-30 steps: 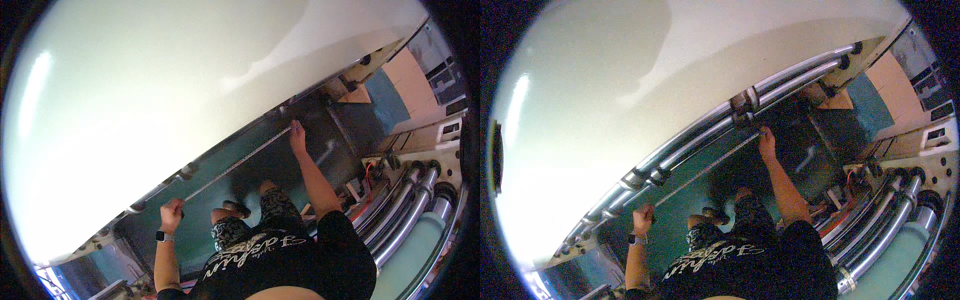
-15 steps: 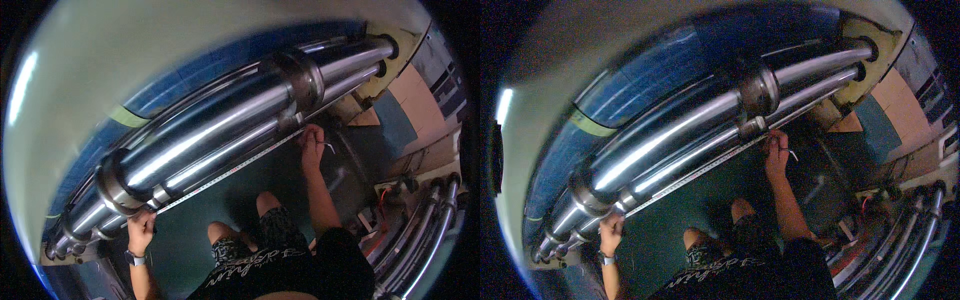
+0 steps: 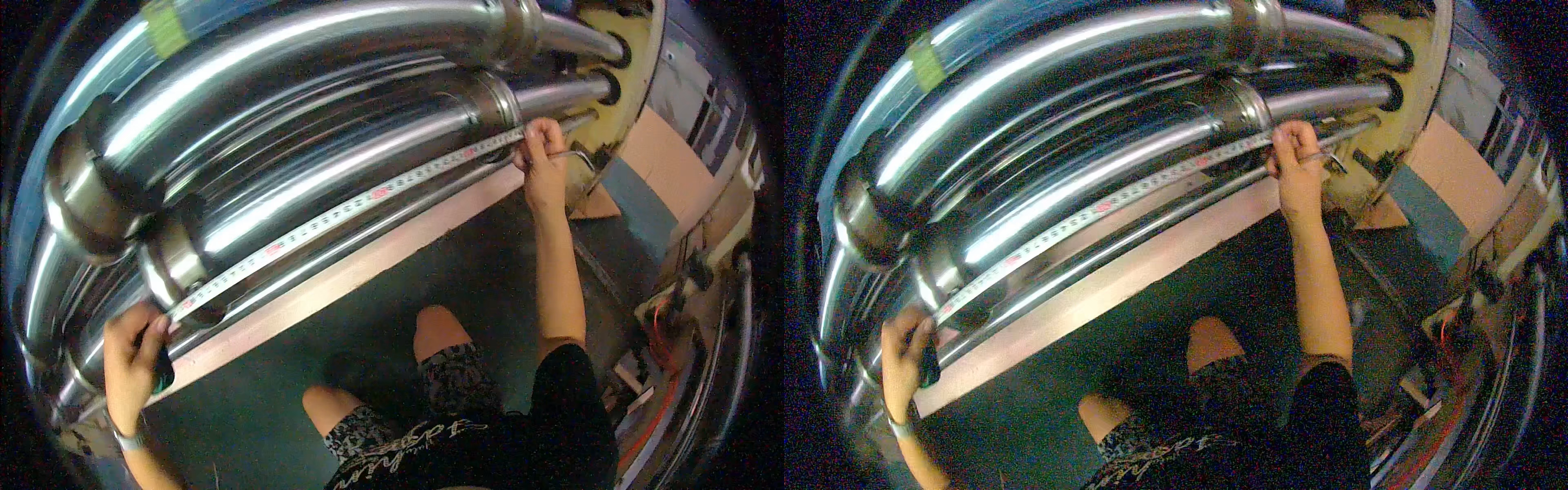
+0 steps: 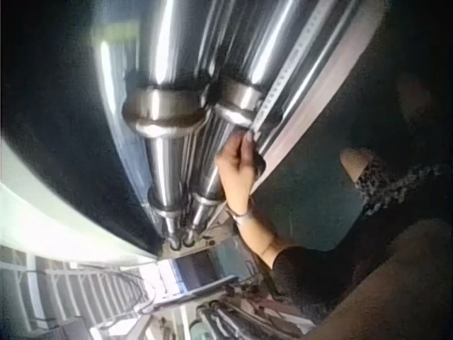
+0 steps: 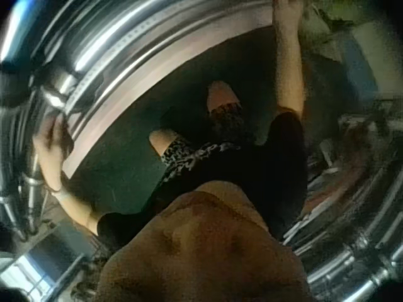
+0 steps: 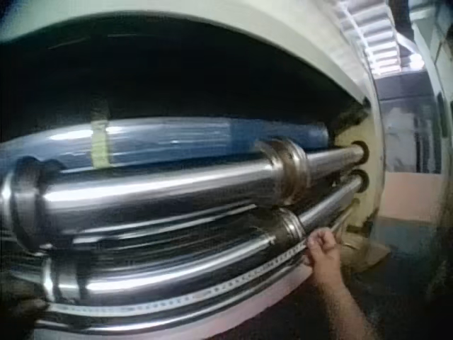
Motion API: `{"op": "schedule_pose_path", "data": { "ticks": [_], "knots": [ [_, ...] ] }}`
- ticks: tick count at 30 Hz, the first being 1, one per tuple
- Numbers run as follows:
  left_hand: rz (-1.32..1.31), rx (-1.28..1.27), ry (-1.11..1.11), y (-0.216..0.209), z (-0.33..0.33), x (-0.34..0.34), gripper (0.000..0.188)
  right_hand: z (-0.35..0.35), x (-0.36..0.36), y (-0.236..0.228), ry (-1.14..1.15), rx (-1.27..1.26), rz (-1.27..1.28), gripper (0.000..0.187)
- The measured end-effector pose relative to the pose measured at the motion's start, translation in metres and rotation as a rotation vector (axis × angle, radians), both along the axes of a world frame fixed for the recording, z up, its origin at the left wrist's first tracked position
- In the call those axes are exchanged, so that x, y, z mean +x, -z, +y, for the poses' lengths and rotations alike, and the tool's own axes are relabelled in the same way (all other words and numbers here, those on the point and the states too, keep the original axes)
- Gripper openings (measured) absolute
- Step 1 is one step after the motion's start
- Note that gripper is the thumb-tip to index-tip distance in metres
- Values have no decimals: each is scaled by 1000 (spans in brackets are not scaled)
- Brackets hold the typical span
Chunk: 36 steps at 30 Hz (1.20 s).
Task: The person measures the length of several large metal pipes using a tape measure and a pen. They repeatedly extend the tape measure along the pipes, mark measurements, and reposition the tape to different sections of the pipes.
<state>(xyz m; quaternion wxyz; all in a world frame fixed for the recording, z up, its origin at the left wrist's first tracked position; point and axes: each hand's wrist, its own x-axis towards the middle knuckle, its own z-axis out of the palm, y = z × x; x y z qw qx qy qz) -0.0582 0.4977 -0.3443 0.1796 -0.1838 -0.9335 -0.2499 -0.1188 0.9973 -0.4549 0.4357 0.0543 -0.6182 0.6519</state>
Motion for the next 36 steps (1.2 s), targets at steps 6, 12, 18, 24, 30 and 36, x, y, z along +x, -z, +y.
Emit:
{"op": "schedule_pose_path", "data": {
  "ticks": [6, 12, 18, 24, 30, 36],
  "knots": [
    [-177, -86, 303, -10, -9, -19, 19, 32, 4, 7, 28, -25, -121, 17],
    [-321, 20, 314, -15, -30, -10, 21, 12, 23, -12, -163, -44, 7, 10],
    [-380, 63, 316, -27, -26, -9, 22, 3, 35, -33, -161, -50, 19, 12],
    [-449, -19, 269, -37, -23, -10, 19, 13, 38, -32, -182, -7, -15, 13],
    [-436, -78, 237, -41, -17, 0, 19, 20, 32, -23, -247, -38, 0, 10],
    [-404, -96, 241, -39, -10, 1, 20, 34, 30, -22, -254, -22, 3, 10]
  ]
}}
